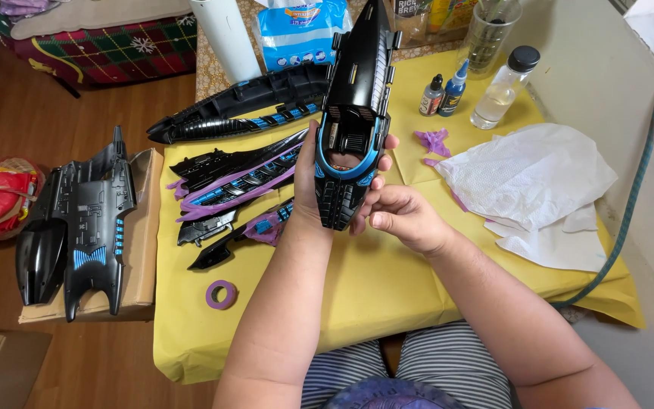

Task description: The person uses an airbrush to apply blue paint to a purple and black plastic component, carefully wiping away excess paint with a paper towel to achieve a specific finish.

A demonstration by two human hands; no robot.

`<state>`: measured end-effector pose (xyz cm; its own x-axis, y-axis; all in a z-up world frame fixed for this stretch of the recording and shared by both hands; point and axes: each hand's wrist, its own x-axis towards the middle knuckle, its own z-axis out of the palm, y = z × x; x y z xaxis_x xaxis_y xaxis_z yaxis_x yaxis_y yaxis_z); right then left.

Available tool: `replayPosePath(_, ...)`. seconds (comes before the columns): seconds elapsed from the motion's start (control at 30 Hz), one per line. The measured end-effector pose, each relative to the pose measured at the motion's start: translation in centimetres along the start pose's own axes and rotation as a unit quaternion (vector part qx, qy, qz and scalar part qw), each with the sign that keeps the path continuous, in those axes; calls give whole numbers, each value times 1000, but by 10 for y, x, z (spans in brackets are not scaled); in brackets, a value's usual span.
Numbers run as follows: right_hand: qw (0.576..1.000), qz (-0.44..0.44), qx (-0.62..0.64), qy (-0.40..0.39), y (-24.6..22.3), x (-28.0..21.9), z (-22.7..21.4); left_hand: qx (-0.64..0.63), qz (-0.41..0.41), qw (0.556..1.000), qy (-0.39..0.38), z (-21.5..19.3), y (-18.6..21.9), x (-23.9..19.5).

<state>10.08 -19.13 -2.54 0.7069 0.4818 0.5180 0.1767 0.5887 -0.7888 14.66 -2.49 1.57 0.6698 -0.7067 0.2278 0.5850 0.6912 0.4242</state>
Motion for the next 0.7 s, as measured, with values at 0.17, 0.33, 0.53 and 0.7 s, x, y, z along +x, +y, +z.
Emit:
replayPosePath(0.17, 1000, 6, -3, -1, -2, 0, 0, 3, -1, 1000, -5, -3, -3, -1)
replayPosePath(0.33, 1000, 3, 6, 9, -5, 1, 3, 10, 12, 1000, 4, 7, 1, 5)
replayPosePath(0.53, 999, 13, 19, 37, -7, 2, 5, 26, 66, 996, 48, 10, 0, 12)
replayPosePath(0.7, 994, 21, 13, 107, -28, 15, 32, 53, 130, 985, 98, 11, -1, 14)
